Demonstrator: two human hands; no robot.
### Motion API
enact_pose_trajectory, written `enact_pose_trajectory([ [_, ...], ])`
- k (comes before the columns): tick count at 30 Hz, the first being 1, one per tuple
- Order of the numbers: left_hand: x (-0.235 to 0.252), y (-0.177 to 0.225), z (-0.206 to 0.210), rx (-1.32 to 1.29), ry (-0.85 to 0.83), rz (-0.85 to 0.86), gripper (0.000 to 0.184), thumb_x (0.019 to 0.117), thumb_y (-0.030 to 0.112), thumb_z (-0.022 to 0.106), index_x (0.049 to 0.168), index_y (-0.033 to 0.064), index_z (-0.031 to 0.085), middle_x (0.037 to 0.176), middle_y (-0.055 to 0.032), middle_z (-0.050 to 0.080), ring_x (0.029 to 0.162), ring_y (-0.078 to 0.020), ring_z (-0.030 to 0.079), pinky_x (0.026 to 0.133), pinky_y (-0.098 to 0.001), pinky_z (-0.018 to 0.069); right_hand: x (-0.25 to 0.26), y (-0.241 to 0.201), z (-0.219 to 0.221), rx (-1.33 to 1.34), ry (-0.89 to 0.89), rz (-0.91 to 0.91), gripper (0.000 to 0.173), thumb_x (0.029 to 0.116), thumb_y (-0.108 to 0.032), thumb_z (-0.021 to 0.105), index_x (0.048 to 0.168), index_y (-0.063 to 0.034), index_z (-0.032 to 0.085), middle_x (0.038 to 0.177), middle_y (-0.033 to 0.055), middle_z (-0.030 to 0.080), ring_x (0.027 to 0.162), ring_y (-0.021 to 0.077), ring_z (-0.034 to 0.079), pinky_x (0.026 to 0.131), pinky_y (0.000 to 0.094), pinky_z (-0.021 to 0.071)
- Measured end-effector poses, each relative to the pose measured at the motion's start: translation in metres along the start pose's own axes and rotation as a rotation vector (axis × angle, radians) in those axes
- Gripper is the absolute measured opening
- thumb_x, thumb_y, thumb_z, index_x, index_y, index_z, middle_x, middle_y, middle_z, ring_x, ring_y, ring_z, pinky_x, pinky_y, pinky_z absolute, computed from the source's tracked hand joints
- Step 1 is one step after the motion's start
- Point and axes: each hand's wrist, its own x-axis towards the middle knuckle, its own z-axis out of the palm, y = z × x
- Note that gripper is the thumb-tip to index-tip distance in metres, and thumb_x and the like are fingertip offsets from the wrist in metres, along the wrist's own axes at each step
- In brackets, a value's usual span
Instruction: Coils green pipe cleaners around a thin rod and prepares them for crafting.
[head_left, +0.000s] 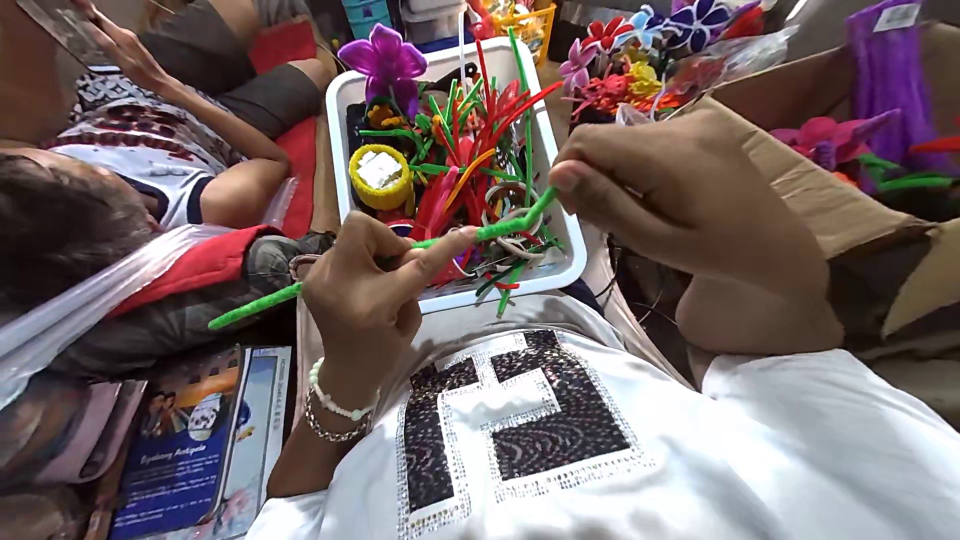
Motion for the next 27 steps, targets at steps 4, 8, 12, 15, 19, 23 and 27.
enact_pose_trajectory([
  [4, 0.001, 0.002, -0.001, -0.162, 0.041, 0.007, 0.029, 0.0984, 0.004, 0.058, 0.109, 0.0183, 0.081, 0.093, -0.0047, 0.052, 0.083, -0.0062, 0.051, 0.073, -0.0185, 0.0402, 0.011, 0.022, 0.003, 0.145, -0.059, 0.013, 0.034, 0.1115, -0.025, 0.04, 0.093, -0.0073, 0.062, 0.07, -0.0069, 0.051, 0.059, -0.0039, 0.048, 0.053, 0.014, 0.0399],
  [8, 0.0, 0.001, 0.002, -0.149, 0.124, -0.016, 0.028, 0.0983, 0.005, 0.06, 0.111, 0.0203, 0.08, 0.096, -0.0029, 0.053, 0.089, -0.0051, 0.052, 0.079, -0.018, 0.0421, 0.01, 0.028, 0.037, 0.404, -0.153, 0.03, 0.034, 0.1111, -0.019, 0.039, 0.096, -0.0022, 0.064, 0.07, -0.0037, 0.056, 0.058, -0.0002, 0.052, 0.054, 0.0176, 0.0464],
  [12, 0.0, -0.003, 0.005, 0.054, 0.233, -0.037, 0.021, 0.0964, 0.006, 0.066, 0.108, 0.0164, 0.081, 0.09, -0.0065, 0.054, 0.082, -0.0091, 0.052, 0.073, -0.021, 0.0406, 0.0, 0.018, 0.063, 0.614, -0.182, 0.126, 0.034, 0.1124, -0.021, 0.037, 0.095, -0.0046, 0.061, 0.068, -0.003, 0.053, 0.055, 0.0009, 0.049, 0.05, 0.0157, 0.0435],
  [15, 0.0, -0.006, 0.004, 0.161, 0.23, -0.063, 0.028, 0.0964, 0.006, 0.063, 0.113, 0.0189, 0.081, 0.092, -0.0083, 0.056, 0.084, -0.0115, 0.053, 0.074, -0.0222, 0.041, -0.003, 0.006, 0.055, 0.455, -0.165, 0.123, 0.029, 0.1119, -0.022, 0.037, 0.097, -0.0074, 0.057, 0.072, -0.0036, 0.053, 0.059, 0.0018, 0.052, 0.052, 0.0172, 0.0468],
  [19, 0.0, -0.005, 0.001, 0.227, 0.149, -0.024, 0.029, 0.0976, 0.009, 0.064, 0.118, 0.0234, 0.08, 0.09, -0.0086, 0.058, 0.078, -0.0146, 0.054, 0.069, -0.0274, 0.04, -0.004, -0.009, 0.036, 0.161, -0.108, 0.031, 0.031, 0.1106, -0.026, 0.039, 0.096, -0.0097, 0.061, 0.068, -0.0077, 0.048, 0.056, 0.0, 0.046, 0.05, 0.0177, 0.0396],
  [23, -0.001, -0.004, 0.001, 0.161, 0.078, 0.017, 0.03, 0.0977, 0.009, 0.062, 0.116, 0.0247, 0.08, 0.09, -0.0079, 0.059, 0.076, -0.0146, 0.053, 0.067, -0.0294, 0.0383, 0.004, -0.006, 0.012, -0.029, -0.016, -0.023, 0.031, 0.1096, -0.024, 0.042, 0.094, -0.0081, 0.063, 0.068, -0.0041, 0.05, 0.056, 0.0053, 0.047, 0.05, 0.0242, 0.0383],
  [27, 0.002, -0.004, -0.003, -0.052, 0.054, 0.005, 0.029, 0.0981, 0.005, 0.06, 0.113, 0.0201, 0.081, 0.092, -0.0072, 0.057, 0.083, -0.01, 0.054, 0.074, -0.0225, 0.0418, 0.019, 0.018, 0.001, 0.06, 0.002, -0.029, 0.032, 0.1109, -0.023, 0.042, 0.094, -0.0051, 0.062, 0.07, -0.0044, 0.051, 0.059, 0.0002, 0.047, 0.054, 0.0187, 0.0388],
])
